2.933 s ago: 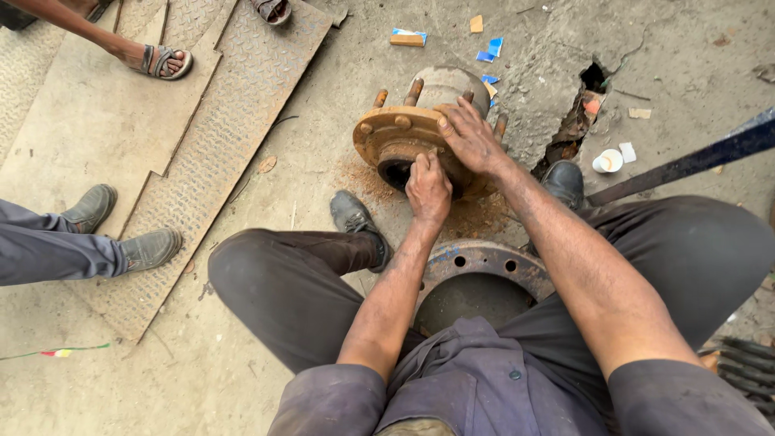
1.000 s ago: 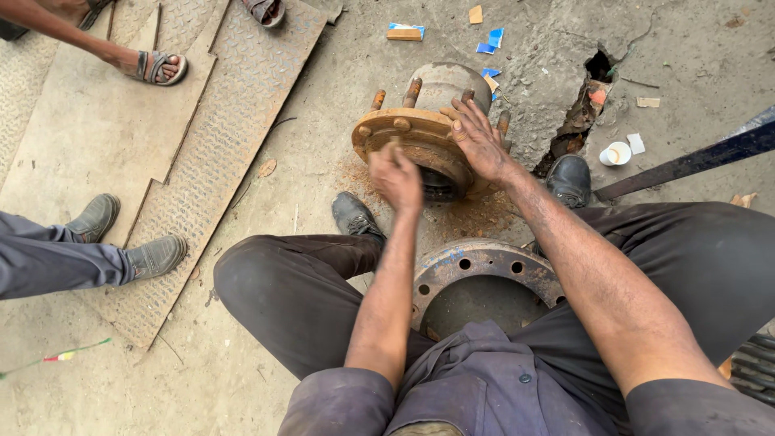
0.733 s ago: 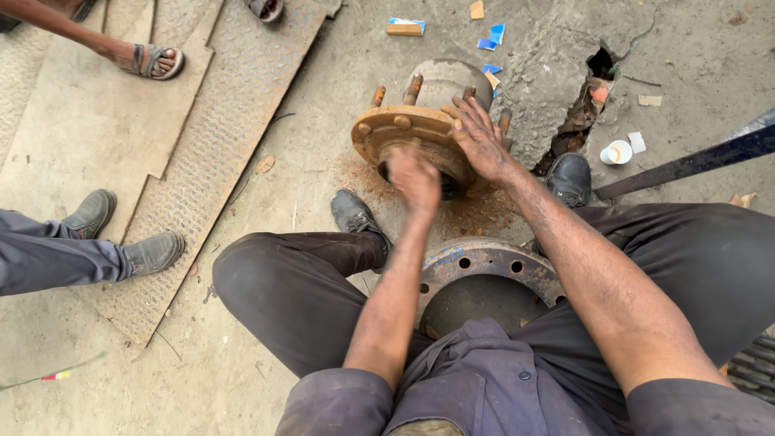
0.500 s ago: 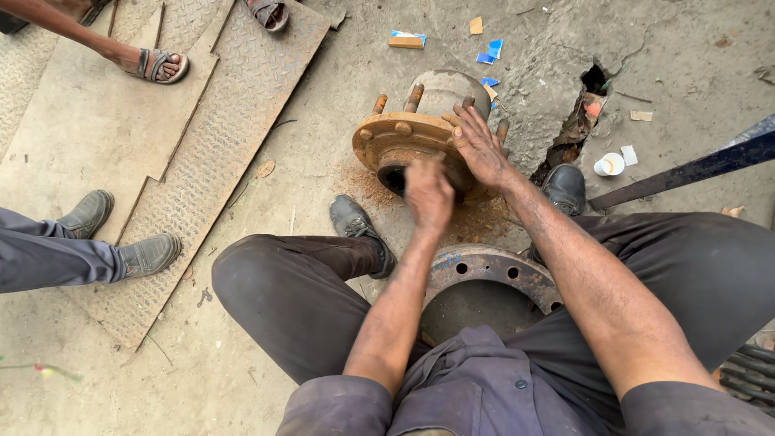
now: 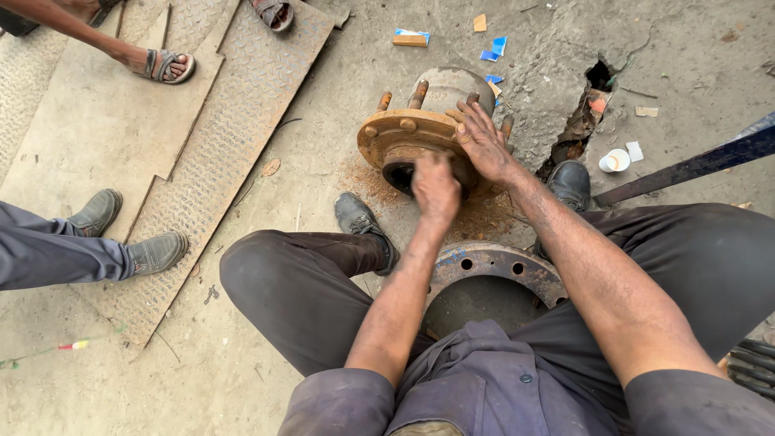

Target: The person scrubs a large, rusty metal wheel hub with a small block, rotating it to clean different sections. The person is sitting on the ground in a workshop environment.

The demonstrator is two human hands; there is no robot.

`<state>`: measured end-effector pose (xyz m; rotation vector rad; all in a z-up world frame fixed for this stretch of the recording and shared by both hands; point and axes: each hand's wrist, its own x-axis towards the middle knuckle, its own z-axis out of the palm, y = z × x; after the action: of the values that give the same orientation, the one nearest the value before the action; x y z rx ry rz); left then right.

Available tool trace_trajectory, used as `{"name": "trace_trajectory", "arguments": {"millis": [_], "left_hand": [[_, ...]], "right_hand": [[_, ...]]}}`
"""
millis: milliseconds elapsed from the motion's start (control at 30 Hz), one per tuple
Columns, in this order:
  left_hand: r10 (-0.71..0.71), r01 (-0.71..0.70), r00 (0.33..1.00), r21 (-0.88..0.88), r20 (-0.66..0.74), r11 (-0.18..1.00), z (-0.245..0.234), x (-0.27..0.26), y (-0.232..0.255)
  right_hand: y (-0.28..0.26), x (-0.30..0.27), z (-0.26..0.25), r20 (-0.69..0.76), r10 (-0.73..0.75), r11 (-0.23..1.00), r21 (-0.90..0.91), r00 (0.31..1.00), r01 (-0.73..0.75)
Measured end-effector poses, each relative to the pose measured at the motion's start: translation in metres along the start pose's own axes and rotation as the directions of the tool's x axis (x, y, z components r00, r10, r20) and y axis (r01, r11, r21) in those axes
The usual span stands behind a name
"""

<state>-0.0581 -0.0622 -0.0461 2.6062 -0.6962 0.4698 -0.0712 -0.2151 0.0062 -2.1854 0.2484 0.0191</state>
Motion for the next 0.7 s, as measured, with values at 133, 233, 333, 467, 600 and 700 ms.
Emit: {"name": "trace_trajectory", "arguments": {"millis": [133,233,333,467,600,700], "left_hand": [[-0.073,0.085,0.993,-0.129,0.093,0.988,-0.016,-0.007,0.011],[-0.216,0.239,0.969,-0.234,0.122,0.942,-0.047,0.009,-0.01],[-0.331,0.362,0.93,-0.255,0.157,0.897,-0.062,0.032,-0.023],[-0.199,0.193,0.98,-0.205,-0.008,0.959,-0.057,0.029,-0.031],[-0.205,0.201,0.979,-0.18,-0.002,0.963,-0.041,0.03,-0.04],[-0.34,0.33,0.94,-0.199,-0.019,0.923,-0.036,0.032,-0.063]], "right_hand": [[-0.012,-0.007,-0.005,-0.051,-0.024,0.999,0.044,0.998,0.027],[-0.026,-0.028,0.002,-0.252,-0.091,0.996,-0.021,0.963,0.089],[-0.045,-0.048,0.013,-0.377,-0.321,0.915,-0.36,0.869,0.182],[-0.06,-0.061,0.017,-0.308,-0.378,0.887,-0.393,0.873,0.245],[-0.057,-0.063,0.015,-0.257,-0.186,0.953,-0.282,0.948,0.111],[-0.053,-0.065,0.015,-0.299,-0.281,0.92,-0.356,0.912,0.167]]}}
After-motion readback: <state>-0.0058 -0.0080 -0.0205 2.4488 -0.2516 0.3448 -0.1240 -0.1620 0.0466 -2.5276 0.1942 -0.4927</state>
